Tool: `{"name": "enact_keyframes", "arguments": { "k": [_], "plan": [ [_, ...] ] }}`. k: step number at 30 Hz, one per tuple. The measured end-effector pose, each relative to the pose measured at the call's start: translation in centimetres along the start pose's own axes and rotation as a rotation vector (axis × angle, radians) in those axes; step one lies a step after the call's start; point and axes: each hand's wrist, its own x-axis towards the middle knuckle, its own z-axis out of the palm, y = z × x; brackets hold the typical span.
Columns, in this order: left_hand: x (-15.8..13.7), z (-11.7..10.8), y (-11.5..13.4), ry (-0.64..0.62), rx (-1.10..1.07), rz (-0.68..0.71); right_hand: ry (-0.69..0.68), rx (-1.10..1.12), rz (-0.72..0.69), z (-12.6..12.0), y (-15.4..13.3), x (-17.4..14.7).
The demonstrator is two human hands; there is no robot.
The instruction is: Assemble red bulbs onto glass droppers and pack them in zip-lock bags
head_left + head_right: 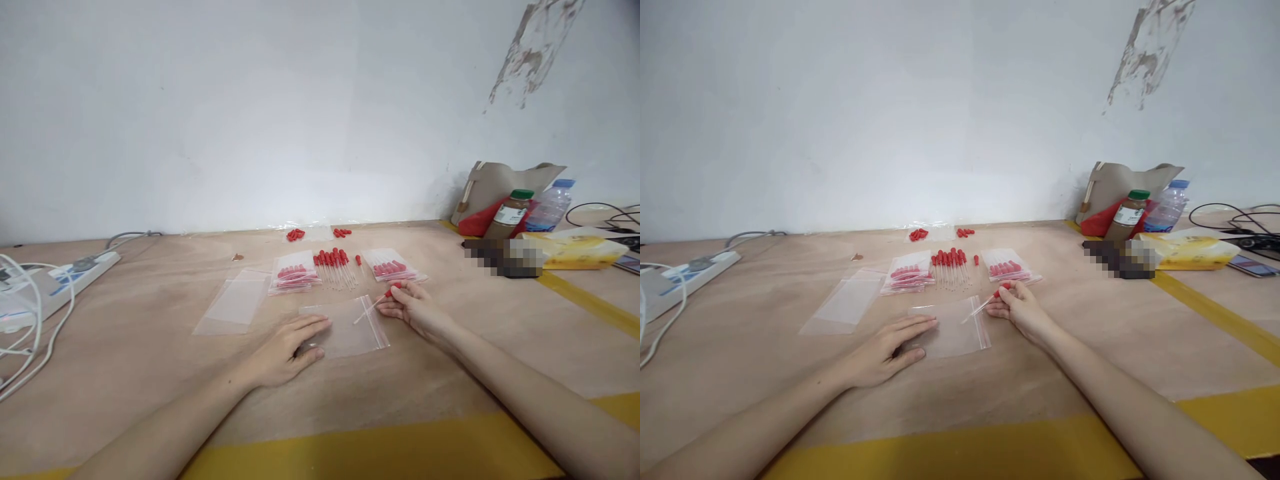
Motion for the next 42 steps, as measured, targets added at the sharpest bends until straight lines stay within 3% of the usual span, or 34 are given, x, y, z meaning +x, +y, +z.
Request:
{"name": "enact_keyframes", "arguments": {
  "k": [4, 7, 12, 21, 27, 32, 38, 42],
  "plan": [
    [0.1, 0.0, 0.0, 0.011, -0.014, -0.009, -0.317, -0.215, 0.115, -2.0, -1.5, -0.3],
    [0.1, 0.0, 0.0, 0.003, -0.009, -0.004, -0.462, -0.403, 0.045, -2.8, -2.1, -0.2],
    [0.1, 0.0, 0.0, 0.012, -0.012, 0.000, -0.479, -0.351, -0.122, -1.7, -1.1, -0.2],
    [0.2, 0.1, -0.1, 0.010, -0.009, -0.003, -0.548, -0.243, -0.296, -0.5, -0.4, -0.3],
    [0.2, -0.1, 0.1, 0.026, -0.031, -0.012, -0.618, -0.225, -0.173, -0.5, -0.3, -0.4],
    [0.2, -0.2, 0.2, 0.009, -0.030, -0.020, -0.585, -0.226, -0.132, 0.0, 0.2, 0.0],
    [0.1, -0.2, -0.3, 0.033, -0.050, -0.107, -0.514, -0.345, -0.123, 0.2, 0.8, 0.7],
    [0.2, -0.1, -0.6, 0.051, -0.043, -0.088, -0.600, -0.628, -0.337, 0.2, 0.0, 0.6]
  ]
}}
